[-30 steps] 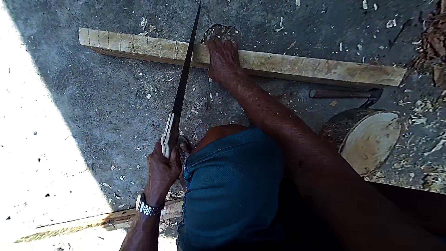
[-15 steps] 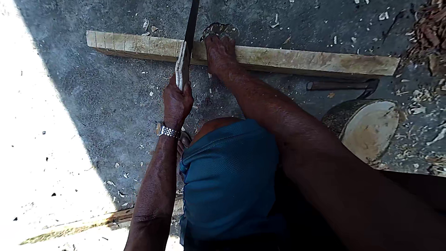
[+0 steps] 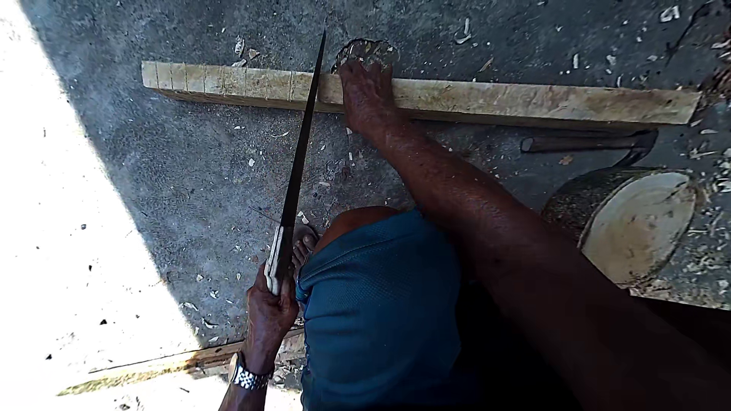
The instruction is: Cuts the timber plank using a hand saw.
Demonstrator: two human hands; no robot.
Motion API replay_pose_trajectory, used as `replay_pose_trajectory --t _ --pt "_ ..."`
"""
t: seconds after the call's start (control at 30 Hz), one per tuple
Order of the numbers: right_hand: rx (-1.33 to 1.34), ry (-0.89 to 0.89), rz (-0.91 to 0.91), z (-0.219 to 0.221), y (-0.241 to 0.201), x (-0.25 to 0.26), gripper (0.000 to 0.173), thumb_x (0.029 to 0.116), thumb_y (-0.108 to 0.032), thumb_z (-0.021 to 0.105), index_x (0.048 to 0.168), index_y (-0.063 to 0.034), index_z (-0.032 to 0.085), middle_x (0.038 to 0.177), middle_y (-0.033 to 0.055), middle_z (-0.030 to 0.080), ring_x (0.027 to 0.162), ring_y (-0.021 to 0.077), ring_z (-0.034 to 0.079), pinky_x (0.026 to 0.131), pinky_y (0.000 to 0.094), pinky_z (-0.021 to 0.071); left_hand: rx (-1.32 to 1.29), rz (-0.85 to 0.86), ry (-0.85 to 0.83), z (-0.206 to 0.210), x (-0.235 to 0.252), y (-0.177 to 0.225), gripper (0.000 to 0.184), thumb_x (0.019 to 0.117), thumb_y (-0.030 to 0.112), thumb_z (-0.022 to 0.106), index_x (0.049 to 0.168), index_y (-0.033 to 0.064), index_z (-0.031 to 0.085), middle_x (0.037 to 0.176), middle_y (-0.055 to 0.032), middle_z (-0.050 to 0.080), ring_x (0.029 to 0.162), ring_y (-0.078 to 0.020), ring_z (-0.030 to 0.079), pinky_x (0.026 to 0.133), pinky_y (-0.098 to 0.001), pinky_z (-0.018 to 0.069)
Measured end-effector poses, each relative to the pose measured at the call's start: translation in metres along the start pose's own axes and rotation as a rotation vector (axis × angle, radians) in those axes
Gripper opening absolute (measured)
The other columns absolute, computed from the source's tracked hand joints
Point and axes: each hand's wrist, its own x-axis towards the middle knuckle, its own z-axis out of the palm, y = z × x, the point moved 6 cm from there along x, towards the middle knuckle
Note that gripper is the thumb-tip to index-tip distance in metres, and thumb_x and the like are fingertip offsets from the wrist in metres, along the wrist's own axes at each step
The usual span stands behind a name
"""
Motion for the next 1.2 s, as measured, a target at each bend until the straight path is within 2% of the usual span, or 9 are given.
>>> replay_pose_trajectory --t 0.1,0.2,0.43,0.53,0.63,0.73,0.93,1.1,1.2 --pt "-0.014 0.009 0.009 0.004 -0.001 0.001 0.086 0.0725 -0.008 0.085 0.150 -0.0049 0.048 0.148 0.0201 0.056 0.137 0.0497 0.048 0.106 0.0714 0.0377 -0.062 -0.016 -0.058 0.054 0.127 0.023 0.032 0.0994 0.022 0.061 0.118 -0.0034 0.061 0.082 -0.0135 0.068 0.066 -0.0198 0.067 0.064 -0.0429 0.0580" --pt "0.009 0.030 0.011 0.000 0.000 0.003 0.075 0.0800 -0.002 0.077 0.150 -0.0043 0.050 0.147 0.0224 0.056 0.136 0.0503 0.049 0.107 0.0714 0.0373 -0.048 0.046 -0.033 0.081 0.190 0.055 0.031 0.1006 0.024 0.060 0.123 0.0023 0.061 0.089 -0.0120 0.070 0.075 -0.0227 0.070 0.072 -0.0469 0.0587" --pt "-0.061 0.045 -0.014 0.008 0.001 0.001 0.095 0.0669 -0.010 0.090 0.151 -0.0010 0.045 0.149 0.0261 0.052 0.134 0.0526 0.048 0.105 0.0719 0.0391 -0.061 0.045 -0.038 0.083 0.184 0.052 0.032 0.1016 0.025 0.058 0.123 0.0024 0.061 0.088 -0.0112 0.070 0.070 -0.0218 0.070 0.069 -0.0463 0.0601" --pt "-0.052 0.047 0.011 0.007 0.002 0.011 0.089 0.0697 -0.011 0.088 0.149 -0.0035 0.048 0.143 0.0269 0.057 0.131 0.0518 0.052 0.105 0.0722 0.0391 -0.049 0.087 -0.010 0.080 0.187 0.057 0.031 0.1014 0.025 0.057 0.121 0.0017 0.063 0.086 -0.0110 0.070 0.068 -0.0211 0.069 0.067 -0.0450 0.0599" --pt "-0.034 -0.023 0.000 0.006 0.007 0.016 0.089 0.0711 -0.011 0.087 0.150 -0.0029 0.047 0.143 0.0267 0.056 0.136 0.0519 0.049 0.106 0.0750 0.0373 -0.015 -0.113 -0.229 0.074 0.182 0.074 0.033 0.1068 0.022 0.053 0.134 0.0035 0.055 0.103 -0.0144 0.069 0.088 -0.0255 0.070 0.086 -0.0483 0.0565" --pt "-0.045 -0.021 0.003 0.003 0.006 0.020 0.091 0.0703 -0.014 0.088 0.150 -0.0021 0.046 0.144 0.0264 0.056 0.136 0.0522 0.047 0.105 0.0755 0.0371 -0.058 0.093 0.008 0.083 0.190 0.059 0.030 0.1012 0.025 0.057 0.119 0.0019 0.063 0.084 -0.0103 0.069 0.068 -0.0203 0.068 0.067 -0.0444 0.0587" --pt "-0.043 -0.086 0.025 -0.002 0.007 0.023 0.097 0.0685 -0.017 0.092 0.152 -0.0041 0.044 0.147 0.0259 0.054 0.138 0.0511 0.047 0.106 0.0758 0.0361 0.014 0.065 -0.057 0.045 0.114 0.032 0.033 0.1040 0.031 0.058 0.123 0.0048 0.060 0.079 -0.0094 0.067 0.063 -0.0204 0.066 0.060 -0.0437 0.0573" --pt "-0.033 -0.095 0.005 -0.003 0.007 0.022 0.096 0.0714 -0.016 0.090 0.154 -0.0024 0.041 0.149 0.0282 0.051 0.140 0.0535 0.043 0.109 0.0779 0.0323 -0.068 0.022 -0.007 0.002 0.010 -0.005 0.040 0.0963 0.025 0.064 0.118 -0.0093 0.064 0.088 -0.0030 0.072 0.080 0.0043 0.067 0.079 -0.0168 0.0565" --pt "-0.030 -0.078 -0.011 -0.004 0.007 0.022 0.094 0.0694 -0.014 0.090 0.151 -0.0019 0.045 0.146 0.0273 0.054 0.138 0.0524 0.046 0.107 0.0753 0.0351 -0.042 0.031 0.027 -0.009 -0.009 0.000 0.037 0.0926 0.021 0.064 0.110 -0.0115 0.064 0.084 -0.0026 0.070 0.079 0.0105 0.064 0.078 -0.0099 0.0525"
